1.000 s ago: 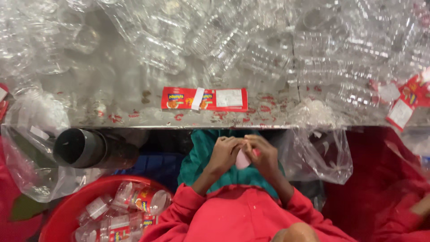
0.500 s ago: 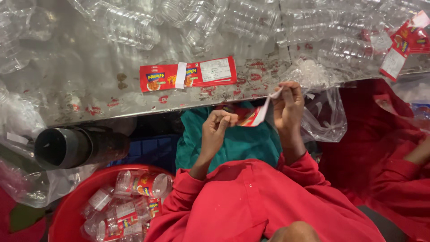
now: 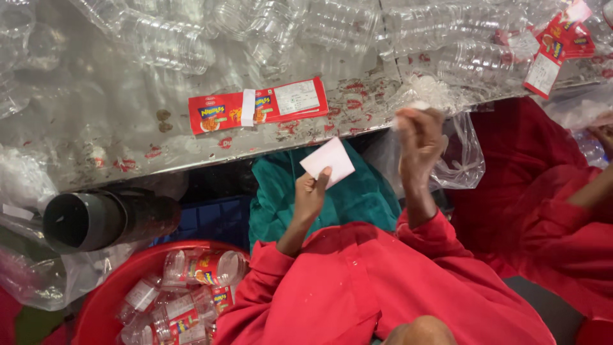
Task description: The person applies labels to plastic bottles by peeling a sticker from a sheet, aligning it with the bottle surface, and pressing it down. They repeat this process for multiple bottles, placing the labeled items into a red bin.
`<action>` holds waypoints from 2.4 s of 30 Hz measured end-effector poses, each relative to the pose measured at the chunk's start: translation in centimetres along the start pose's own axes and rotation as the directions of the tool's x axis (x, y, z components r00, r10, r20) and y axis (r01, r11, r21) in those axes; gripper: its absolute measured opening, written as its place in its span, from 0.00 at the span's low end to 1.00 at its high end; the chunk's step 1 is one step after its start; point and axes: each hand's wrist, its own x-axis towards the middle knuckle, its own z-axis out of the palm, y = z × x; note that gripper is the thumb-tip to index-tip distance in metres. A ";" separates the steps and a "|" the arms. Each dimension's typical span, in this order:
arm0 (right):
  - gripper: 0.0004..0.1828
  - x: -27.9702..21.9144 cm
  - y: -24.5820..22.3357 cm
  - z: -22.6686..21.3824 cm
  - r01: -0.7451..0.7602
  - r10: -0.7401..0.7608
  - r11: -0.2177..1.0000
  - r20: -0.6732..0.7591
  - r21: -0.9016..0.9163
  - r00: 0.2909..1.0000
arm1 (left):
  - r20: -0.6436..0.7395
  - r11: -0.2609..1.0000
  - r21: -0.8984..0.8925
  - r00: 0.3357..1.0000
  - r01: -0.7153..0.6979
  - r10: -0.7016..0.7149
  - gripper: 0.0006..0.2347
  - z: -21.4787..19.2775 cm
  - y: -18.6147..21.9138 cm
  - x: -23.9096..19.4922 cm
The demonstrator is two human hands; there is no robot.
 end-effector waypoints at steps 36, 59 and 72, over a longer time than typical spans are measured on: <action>0.14 -4.9 -4.0 3.0 0.204 -0.050 0.963 0.625 -0.177 0.779 | 0.200 0.728 0.591 0.938 -0.347 0.284 0.03 0.2 10.6 -0.8; 0.30 -1.5 22.6 -19.7 -0.322 0.421 0.889 -0.305 0.326 0.854 | 0.295 0.669 0.628 0.917 -0.398 0.268 0.04 2.3 13.4 -0.6; 0.25 -2.7 1.7 -1.4 -0.545 0.372 0.836 0.658 0.070 0.655 | 0.480 0.972 -0.214 0.856 -0.098 0.192 0.07 4.5 9.5 8.9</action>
